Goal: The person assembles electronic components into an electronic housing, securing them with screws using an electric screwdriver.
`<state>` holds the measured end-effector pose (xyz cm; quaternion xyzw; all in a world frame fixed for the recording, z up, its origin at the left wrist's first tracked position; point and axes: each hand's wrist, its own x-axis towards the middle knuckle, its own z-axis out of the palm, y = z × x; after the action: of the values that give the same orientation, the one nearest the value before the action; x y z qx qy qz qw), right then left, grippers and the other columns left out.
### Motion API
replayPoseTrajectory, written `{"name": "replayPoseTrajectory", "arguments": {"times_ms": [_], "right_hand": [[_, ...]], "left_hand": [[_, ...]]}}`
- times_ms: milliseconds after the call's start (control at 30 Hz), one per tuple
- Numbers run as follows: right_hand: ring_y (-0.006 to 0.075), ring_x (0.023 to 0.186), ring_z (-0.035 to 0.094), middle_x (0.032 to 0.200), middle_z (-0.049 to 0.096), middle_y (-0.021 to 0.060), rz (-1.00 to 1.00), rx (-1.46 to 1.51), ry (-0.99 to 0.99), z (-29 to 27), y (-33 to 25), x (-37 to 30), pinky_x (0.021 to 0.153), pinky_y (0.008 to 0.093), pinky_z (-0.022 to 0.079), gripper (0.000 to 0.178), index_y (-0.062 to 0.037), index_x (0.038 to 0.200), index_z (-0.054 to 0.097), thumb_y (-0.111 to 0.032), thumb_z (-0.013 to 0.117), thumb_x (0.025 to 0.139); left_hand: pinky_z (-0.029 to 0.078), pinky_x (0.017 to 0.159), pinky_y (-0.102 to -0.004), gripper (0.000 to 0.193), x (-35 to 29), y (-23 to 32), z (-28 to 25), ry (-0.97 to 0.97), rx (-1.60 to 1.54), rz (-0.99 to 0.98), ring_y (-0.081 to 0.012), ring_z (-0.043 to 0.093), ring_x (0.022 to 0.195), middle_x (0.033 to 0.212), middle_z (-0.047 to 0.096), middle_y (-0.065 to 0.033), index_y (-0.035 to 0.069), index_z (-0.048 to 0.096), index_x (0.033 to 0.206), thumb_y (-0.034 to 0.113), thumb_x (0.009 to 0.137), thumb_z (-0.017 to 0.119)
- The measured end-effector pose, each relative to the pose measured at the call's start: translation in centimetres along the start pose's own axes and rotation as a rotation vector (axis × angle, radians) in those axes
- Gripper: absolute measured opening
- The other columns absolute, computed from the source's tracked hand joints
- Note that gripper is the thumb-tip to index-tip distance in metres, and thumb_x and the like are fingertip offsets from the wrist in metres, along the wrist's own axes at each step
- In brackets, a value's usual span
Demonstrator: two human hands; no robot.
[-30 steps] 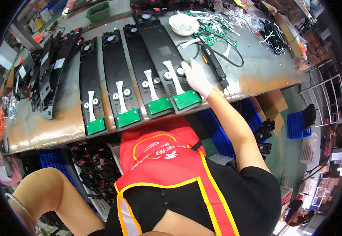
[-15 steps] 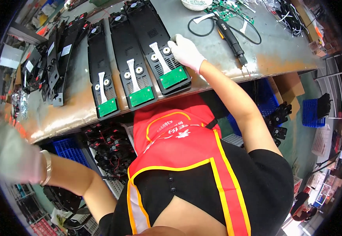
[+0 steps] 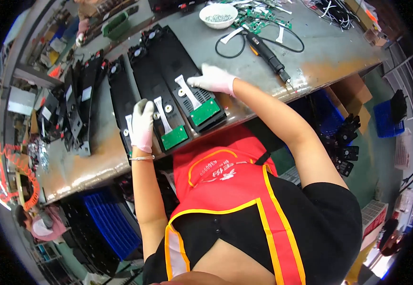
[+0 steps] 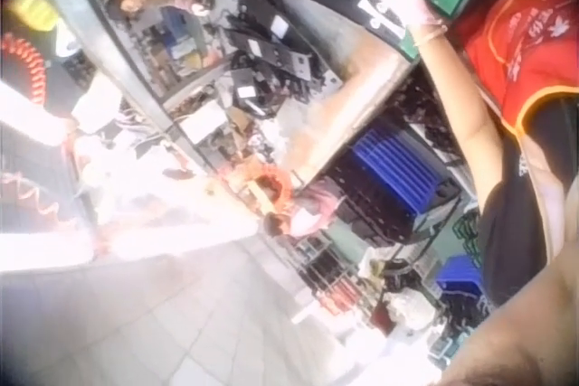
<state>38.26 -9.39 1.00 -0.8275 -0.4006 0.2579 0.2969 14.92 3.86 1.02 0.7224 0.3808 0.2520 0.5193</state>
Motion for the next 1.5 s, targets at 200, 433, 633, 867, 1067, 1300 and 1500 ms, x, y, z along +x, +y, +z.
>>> {"name": "replayPoseTrajectory", "arguments": {"times_ms": [200,433,633,867,1067,1300,1500], "right_hand": [[0.0308,0.087,0.064,0.102,0.062,0.024,0.083,0.308,-0.185,-1.0,0.7,0.9,0.071,0.0413,0.054,0.061,0.0128,0.112,0.052,-0.041,0.055,0.083],[0.0233,0.078,0.063,0.093,0.066,0.0181,0.067,0.44,-0.163,-1.9,0.3,-1.7,0.066,0.0359,0.049,0.045,0.0101,0.106,0.058,-0.03,0.053,0.084],[0.0151,0.079,0.063,0.094,0.068,0.0097,-0.039,0.848,-0.11,-0.1,4.6,-1.4,0.072,0.0319,0.051,0.037,0.0051,0.109,0.062,-0.027,0.057,0.093],[0.0295,0.096,0.064,0.101,0.066,0.0243,-0.191,0.431,0.244,1.3,4.9,-3.0,0.085,0.0384,0.049,0.051,0.0088,0.109,0.061,-0.035,0.057,0.084],[0.0276,0.103,0.061,0.111,0.064,0.0223,-0.277,0.641,0.2,2.2,2.7,-5.3,0.091,0.0378,0.047,0.049,0.0096,0.12,0.054,-0.025,0.057,0.086],[0.0276,0.104,0.06,0.112,0.063,0.0219,-0.319,0.59,0.213,1.0,0.4,-7.0,0.091,0.0373,0.047,0.053,0.01,0.125,0.047,-0.024,0.059,0.086],[0.0287,0.111,0.058,0.12,0.06,0.0213,-0.21,0.646,0.213,2.4,-0.4,-9.6,0.096,0.0365,0.045,0.054,0.008,0.13,0.045,-0.017,0.058,0.085]], "left_hand": [[0.032,0.109,-0.0396,0.061,3.1,-2.7,2.6,0.124,0.069,-0.007,-0.035,0.04,0.13,0.137,0.043,-0.0237,-0.002,0.045,0.134,0.03,0.087,0.065],[0.045,0.094,-0.0325,0.053,5.2,-5.9,1.5,0.166,0.012,-0.017,-0.0262,0.055,0.111,0.122,0.056,-0.0187,-0.008,0.044,0.132,0.01,0.086,0.064],[0.041,0.099,-0.034,0.048,3.9,-3.5,4.3,0.106,0.052,0.02,-0.0304,0.056,0.115,0.126,0.057,-0.023,-0.013,0.04,0.132,0.01,0.093,0.055],[0.04,0.099,-0.0359,0.041,3.4,-2.8,4.7,0.104,0.444,0.083,-0.0341,0.056,0.109,0.121,0.056,-0.0298,-0.015,0.046,0.125,0.01,0.094,0.047],[0.041,0.097,-0.0378,0.038,4.1,-5.3,4.5,0.165,0.33,0.221,-0.0369,0.056,0.107,0.123,0.055,-0.0306,-0.016,0.046,0.124,0.01,0.097,0.044],[0.045,0.095,-0.0418,0.046,1.7,-4.6,5.0,0.032,-0.162,0.077,-0.0351,0.057,0.104,0.126,0.052,-0.0298,-0.017,0.042,0.128,0.012,0.092,0.044],[0.039,0.103,-0.0478,0.058,-1.7,-3.7,8.2,-0.478,-0.912,0.075,-0.0316,0.049,0.118,0.135,0.047,-0.0178,0.001,0.044,0.135,0.045,0.098,0.035]]}}
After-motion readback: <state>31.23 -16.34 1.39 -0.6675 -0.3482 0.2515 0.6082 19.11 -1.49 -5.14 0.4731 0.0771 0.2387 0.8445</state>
